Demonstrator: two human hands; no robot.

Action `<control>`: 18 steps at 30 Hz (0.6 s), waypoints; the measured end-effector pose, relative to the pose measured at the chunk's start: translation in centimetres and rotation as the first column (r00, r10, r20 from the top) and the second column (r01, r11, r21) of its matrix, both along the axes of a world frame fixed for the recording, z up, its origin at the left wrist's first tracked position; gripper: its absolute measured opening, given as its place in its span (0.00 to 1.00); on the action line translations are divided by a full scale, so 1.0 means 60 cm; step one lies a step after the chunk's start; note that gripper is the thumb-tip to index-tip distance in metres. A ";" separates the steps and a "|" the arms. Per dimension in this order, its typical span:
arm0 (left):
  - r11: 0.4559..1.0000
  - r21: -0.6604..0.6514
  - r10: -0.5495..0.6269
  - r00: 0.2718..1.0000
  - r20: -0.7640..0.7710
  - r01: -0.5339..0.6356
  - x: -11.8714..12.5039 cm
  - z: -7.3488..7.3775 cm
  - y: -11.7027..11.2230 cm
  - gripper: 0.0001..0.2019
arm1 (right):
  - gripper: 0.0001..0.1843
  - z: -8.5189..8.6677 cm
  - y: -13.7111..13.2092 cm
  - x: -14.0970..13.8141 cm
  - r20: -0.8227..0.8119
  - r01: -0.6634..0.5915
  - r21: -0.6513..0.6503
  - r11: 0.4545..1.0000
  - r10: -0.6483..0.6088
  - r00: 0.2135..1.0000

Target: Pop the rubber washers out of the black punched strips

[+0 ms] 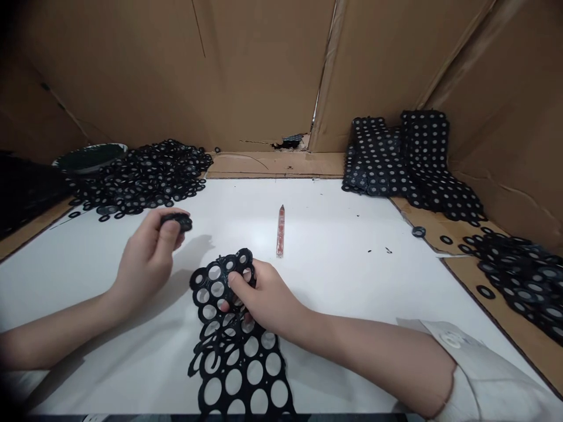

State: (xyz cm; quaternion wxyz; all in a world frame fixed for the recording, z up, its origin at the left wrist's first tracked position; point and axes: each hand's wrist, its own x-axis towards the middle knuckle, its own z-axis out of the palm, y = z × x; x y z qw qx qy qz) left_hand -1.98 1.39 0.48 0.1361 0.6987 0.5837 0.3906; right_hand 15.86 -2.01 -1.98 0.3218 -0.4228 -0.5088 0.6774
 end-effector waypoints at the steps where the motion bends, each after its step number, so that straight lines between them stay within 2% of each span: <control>1: 0.999 0.010 -0.037 0.998 -0.047 0.038 0.004 -0.003 -0.003 0.12 | 0.11 0.000 -0.001 0.000 0.003 -0.003 0.007 1.000 0.003 1.000; 4: 0.977 -0.025 -0.213 0.963 -0.166 0.212 0.021 -0.019 -0.020 0.12 | 0.10 0.003 -0.001 -0.001 0.020 -0.013 0.047 0.999 0.012 1.000; 7: 0.932 -0.183 -0.339 0.930 -0.139 0.312 0.034 -0.029 -0.034 0.12 | 0.10 0.002 -0.001 -0.001 0.041 -0.005 0.078 0.997 0.001 0.999; 10: 0.877 -0.325 -0.383 0.923 -0.029 0.354 0.034 -0.025 -0.041 0.13 | 0.11 -0.002 -0.002 0.000 0.049 0.013 0.103 0.995 -0.018 0.999; 15: 0.790 -0.414 -0.434 0.890 0.141 0.451 0.029 -0.007 -0.039 0.17 | 0.13 -0.002 -0.002 0.002 0.105 0.008 0.141 0.990 -0.023 0.994; 18: 0.740 -0.455 -0.403 0.868 0.291 0.496 0.033 -0.005 -0.036 0.13 | 0.13 0.000 0.000 0.002 0.096 -0.025 0.152 0.988 0.010 0.995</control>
